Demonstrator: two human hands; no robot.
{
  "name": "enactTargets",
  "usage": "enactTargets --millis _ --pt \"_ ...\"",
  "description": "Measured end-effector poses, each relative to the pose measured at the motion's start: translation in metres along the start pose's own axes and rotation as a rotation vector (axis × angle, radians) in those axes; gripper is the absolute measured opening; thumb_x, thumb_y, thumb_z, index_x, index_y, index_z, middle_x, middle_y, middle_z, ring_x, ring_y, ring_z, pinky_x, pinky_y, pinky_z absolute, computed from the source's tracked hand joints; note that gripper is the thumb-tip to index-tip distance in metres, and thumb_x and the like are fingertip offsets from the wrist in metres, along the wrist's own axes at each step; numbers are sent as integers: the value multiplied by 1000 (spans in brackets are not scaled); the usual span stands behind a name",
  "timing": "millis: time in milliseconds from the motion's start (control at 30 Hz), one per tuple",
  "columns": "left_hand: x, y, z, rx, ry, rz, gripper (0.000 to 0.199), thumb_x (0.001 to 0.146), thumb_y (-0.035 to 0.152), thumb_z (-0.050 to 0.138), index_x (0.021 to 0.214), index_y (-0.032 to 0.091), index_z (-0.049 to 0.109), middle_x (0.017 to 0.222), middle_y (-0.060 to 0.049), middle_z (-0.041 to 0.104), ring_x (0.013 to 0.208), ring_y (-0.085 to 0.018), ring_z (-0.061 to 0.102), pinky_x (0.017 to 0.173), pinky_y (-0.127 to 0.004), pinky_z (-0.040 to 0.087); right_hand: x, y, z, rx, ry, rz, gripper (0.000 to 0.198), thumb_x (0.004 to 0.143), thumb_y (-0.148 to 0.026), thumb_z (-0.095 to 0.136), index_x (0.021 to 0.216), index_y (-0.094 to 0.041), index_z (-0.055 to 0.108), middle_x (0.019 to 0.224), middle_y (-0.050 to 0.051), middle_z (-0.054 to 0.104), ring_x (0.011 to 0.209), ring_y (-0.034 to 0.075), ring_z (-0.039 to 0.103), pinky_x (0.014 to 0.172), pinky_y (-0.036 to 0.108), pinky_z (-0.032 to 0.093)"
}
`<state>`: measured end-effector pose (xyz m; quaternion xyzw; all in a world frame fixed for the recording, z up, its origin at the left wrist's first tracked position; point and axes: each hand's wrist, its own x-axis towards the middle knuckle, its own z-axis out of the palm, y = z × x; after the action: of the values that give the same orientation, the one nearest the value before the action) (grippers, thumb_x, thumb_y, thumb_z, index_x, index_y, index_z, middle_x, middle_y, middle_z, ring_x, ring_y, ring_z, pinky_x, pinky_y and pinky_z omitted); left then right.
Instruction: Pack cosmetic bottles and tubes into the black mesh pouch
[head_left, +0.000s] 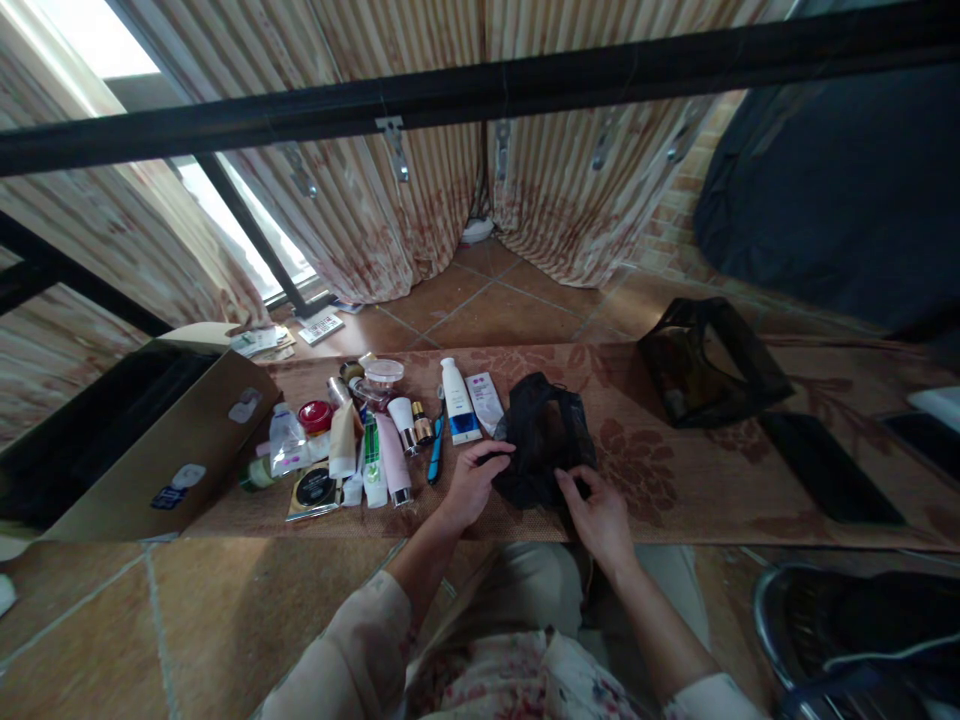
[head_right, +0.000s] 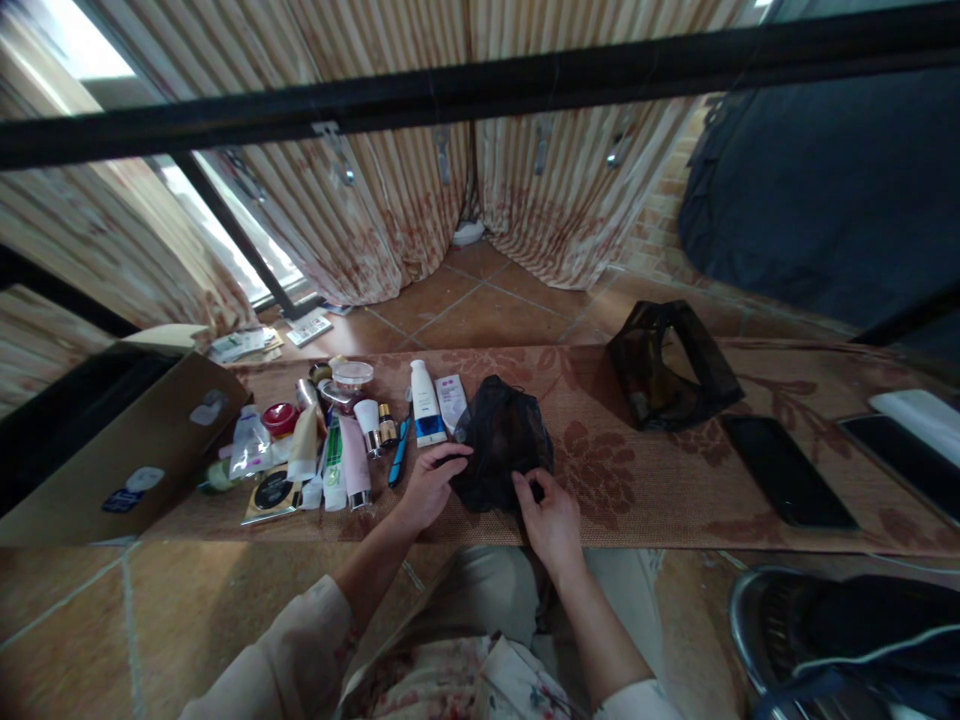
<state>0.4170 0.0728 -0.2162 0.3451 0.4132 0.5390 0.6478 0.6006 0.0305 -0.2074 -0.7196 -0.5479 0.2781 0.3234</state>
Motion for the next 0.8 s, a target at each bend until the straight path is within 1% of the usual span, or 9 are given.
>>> enactTargets --millis 233,600,800 --pt "1 -1 -1 11 -5 9 17 67 22 74 83 19 76 75 -1 66 69 -12 53 66 -24 39 0 0 0 0 2 -23 46 84 -64 45 69 -22 59 46 -5 42 47 13 43 56 26 33" --pt "0 -2 -2 20 0 7 15 67 23 74 82 20 76 74 0 65 70 -12 52 66 -24 38 1 2 1 -4 -8 2 45 84 -63 45 71 -22 61 51 -4 51 49 14 46 56 26 34" --pt "1 -4 -4 18 -10 8 16 68 23 74 83 19 76 78 -1 67 73 -13 54 69 -25 41 1 3 1 5 -2 -20 46 84 -63 45 70 -22 60 53 -3 53 52 14 49 59 26 36"
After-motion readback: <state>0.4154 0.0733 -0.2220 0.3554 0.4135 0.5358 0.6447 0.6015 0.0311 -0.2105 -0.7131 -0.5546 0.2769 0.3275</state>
